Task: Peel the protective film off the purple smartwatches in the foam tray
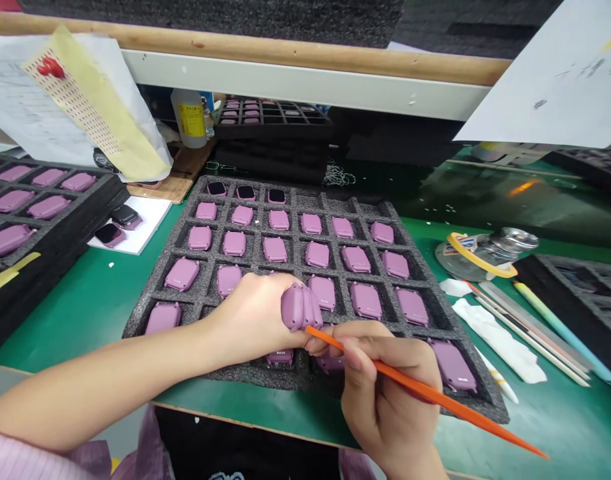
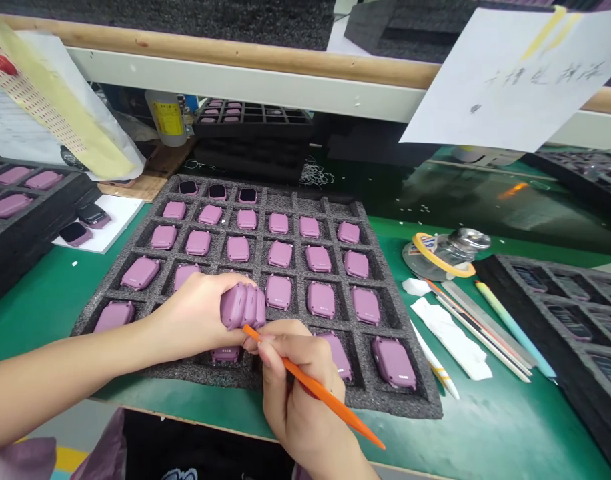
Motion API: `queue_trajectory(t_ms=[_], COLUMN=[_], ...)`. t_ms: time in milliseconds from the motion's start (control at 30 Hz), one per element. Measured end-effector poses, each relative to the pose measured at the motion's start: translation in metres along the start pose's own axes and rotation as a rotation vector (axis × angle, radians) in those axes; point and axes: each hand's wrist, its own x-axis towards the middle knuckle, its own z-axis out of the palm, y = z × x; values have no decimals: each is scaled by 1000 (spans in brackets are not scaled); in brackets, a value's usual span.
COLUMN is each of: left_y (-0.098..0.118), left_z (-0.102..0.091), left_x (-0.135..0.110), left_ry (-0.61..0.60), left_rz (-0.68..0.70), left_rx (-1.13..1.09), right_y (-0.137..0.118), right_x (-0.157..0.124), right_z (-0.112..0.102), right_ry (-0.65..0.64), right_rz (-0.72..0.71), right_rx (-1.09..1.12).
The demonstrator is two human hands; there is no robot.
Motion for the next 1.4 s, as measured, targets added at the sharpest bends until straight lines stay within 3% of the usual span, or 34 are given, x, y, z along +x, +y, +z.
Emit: queue_trajectory(t_ms=[167,367,633,1133,1267,1400], left_y=[-1,0,1,0,-1,2], left_z=[0,0,0,-1,-3,-7], left_x=[0,1,0,0,-4,-8], left_ry=[-11,4,-6,17,42,108], left_rz=[-14,16,2,-18,24,127], left_rx=[3,27,-9,63,38,-24], right_y=[3,4,3,-1,2,31], right_x=[-1,-3,-2,4,9,19], right_z=[1,2,2,3,-34,-107], right_ry=[33,-18,39,70,59,116], right_rz=[20,-5,35,-42,-99,-138], right_rx=[54,40,62,11,-235,-833])
